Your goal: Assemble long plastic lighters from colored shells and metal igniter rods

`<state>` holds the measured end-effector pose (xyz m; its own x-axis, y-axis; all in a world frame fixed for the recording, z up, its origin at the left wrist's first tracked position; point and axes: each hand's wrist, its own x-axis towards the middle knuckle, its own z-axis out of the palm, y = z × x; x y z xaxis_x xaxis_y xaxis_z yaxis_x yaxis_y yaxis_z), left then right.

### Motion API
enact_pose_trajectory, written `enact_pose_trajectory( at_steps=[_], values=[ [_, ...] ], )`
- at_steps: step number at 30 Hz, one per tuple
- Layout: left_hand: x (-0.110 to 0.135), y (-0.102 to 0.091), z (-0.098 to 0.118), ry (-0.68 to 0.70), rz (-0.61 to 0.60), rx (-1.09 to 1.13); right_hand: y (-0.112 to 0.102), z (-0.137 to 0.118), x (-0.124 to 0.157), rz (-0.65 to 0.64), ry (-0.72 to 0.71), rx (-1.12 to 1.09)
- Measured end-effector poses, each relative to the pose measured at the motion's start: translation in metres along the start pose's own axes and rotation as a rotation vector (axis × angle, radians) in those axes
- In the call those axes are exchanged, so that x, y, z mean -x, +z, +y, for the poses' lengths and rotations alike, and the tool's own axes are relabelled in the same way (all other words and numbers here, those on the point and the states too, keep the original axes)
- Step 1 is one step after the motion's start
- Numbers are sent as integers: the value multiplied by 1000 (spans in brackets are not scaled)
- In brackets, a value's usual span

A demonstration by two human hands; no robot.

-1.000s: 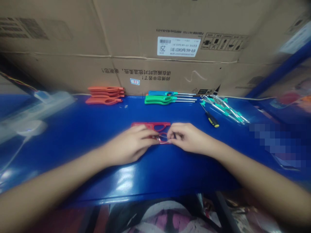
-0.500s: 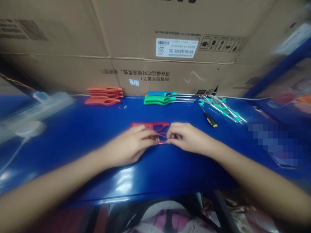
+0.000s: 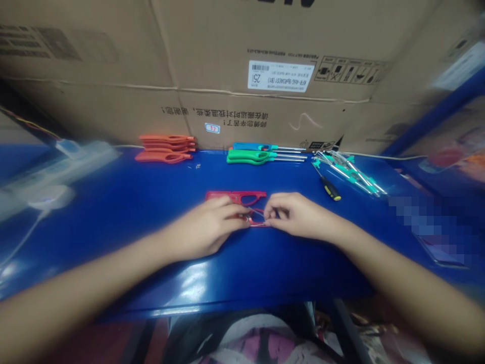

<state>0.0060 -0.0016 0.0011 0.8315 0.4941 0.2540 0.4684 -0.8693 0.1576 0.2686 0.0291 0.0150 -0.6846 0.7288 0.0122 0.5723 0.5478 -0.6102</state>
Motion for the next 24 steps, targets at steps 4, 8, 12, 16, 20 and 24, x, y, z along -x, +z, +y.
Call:
enact_pose_trajectory(
  at_steps=[4, 8, 12, 16, 20, 24],
  values=[
    [0, -1, 0, -6, -8, 5, -4, 0, 2, -19, 32, -14],
    [0, 0, 0, 4, -10, -17, -9, 0, 5, -73, 84, -79],
    [1, 1, 0, 12, -10, -51, -9, -2, 5, -60, 67, -35],
    [1, 1, 1, 2, -14, -58, -9, -5, 5, -51, 15, 21],
    [1, 1, 1, 2, -15, -50, -16, -3, 9, -71, 27, 15],
    [1, 1, 1, -4, -7, -43, -22, 4, 11, -83, 69, 39]
  ],
)
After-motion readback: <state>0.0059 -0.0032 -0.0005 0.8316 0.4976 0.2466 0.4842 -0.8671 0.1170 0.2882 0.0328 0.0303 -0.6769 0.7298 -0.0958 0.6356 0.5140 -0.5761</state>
